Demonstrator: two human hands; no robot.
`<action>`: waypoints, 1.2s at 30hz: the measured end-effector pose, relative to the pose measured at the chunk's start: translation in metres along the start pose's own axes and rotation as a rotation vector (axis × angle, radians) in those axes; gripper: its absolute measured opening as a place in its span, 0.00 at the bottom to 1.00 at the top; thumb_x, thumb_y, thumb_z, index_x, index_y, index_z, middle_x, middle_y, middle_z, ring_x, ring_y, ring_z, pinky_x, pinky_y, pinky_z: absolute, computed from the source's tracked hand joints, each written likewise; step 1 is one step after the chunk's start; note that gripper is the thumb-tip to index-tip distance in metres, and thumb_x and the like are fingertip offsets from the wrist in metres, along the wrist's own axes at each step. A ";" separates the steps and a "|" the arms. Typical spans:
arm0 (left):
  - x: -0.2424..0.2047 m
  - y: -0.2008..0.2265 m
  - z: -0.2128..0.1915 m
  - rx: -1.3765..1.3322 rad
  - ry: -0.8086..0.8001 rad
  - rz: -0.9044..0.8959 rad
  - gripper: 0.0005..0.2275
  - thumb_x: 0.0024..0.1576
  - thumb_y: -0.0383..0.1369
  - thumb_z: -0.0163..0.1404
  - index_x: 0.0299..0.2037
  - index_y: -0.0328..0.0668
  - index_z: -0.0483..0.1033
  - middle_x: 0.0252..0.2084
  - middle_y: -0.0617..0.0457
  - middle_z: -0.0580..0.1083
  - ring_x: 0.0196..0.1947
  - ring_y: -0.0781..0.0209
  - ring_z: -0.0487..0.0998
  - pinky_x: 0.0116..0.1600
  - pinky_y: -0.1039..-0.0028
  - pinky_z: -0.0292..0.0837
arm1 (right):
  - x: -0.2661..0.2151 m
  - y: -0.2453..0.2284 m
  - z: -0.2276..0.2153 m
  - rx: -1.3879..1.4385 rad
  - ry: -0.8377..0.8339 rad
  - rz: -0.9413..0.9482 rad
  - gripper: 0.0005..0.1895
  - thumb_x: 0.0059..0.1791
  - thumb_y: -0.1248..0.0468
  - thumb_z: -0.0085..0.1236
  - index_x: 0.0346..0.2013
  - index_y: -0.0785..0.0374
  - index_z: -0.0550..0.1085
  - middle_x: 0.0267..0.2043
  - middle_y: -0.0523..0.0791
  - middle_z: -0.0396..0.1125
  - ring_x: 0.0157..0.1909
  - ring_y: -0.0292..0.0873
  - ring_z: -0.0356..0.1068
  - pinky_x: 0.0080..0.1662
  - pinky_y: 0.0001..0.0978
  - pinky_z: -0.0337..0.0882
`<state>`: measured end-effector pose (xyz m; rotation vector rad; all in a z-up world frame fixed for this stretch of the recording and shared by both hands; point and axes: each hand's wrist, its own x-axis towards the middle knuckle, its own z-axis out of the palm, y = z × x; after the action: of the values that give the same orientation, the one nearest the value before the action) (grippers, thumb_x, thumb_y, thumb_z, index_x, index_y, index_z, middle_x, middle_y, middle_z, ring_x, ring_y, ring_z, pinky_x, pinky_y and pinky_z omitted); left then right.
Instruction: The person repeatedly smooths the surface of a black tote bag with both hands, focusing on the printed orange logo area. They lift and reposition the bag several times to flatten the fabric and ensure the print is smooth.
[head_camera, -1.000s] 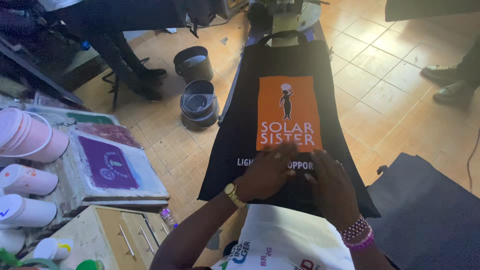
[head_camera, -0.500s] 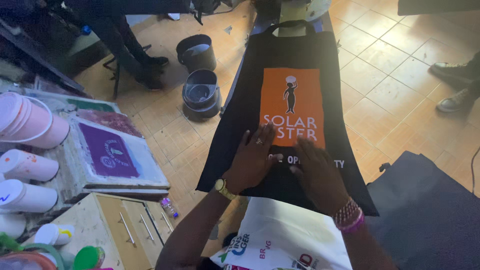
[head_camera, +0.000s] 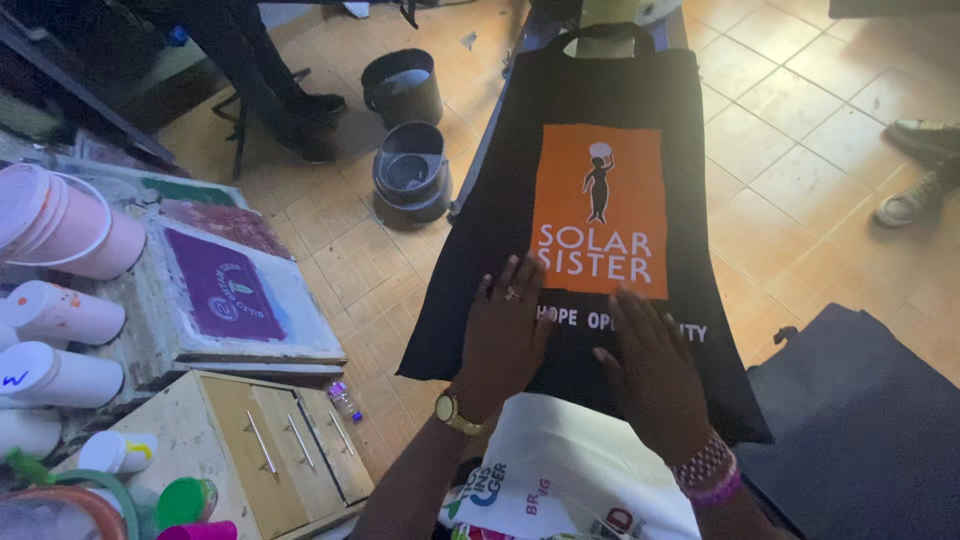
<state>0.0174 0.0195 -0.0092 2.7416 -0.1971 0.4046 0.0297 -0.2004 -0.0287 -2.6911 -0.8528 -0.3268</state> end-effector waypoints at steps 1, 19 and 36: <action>0.003 -0.001 -0.001 0.004 0.005 -0.001 0.25 0.65 0.40 0.38 0.70 0.33 0.60 0.72 0.41 0.64 0.73 0.40 0.60 0.69 0.43 0.54 | 0.001 0.002 -0.001 0.001 0.004 -0.005 0.32 0.56 0.48 0.39 0.71 0.61 0.61 0.77 0.48 0.54 0.77 0.49 0.52 0.71 0.50 0.52; 0.042 -0.014 0.028 -0.084 -0.126 0.229 0.29 0.68 0.46 0.39 0.76 0.43 0.49 0.79 0.45 0.53 0.80 0.48 0.50 0.74 0.44 0.48 | -0.006 -0.002 -0.007 -0.088 0.071 0.034 0.30 0.56 0.51 0.42 0.69 0.65 0.63 0.74 0.52 0.57 0.75 0.54 0.57 0.69 0.54 0.58; -0.030 0.015 -0.017 -2.009 -0.198 -0.349 0.42 0.64 0.63 0.23 0.74 0.27 0.53 0.71 0.23 0.58 0.72 0.31 0.61 0.73 0.51 0.56 | -0.004 -0.004 -0.014 -0.070 -0.118 0.158 0.33 0.57 0.49 0.44 0.73 0.63 0.59 0.74 0.54 0.55 0.76 0.53 0.54 0.72 0.56 0.52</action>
<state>-0.0186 0.0145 0.0016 0.7699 -0.0613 -0.1860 0.0228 -0.2043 -0.0162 -2.8456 -0.6650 -0.1661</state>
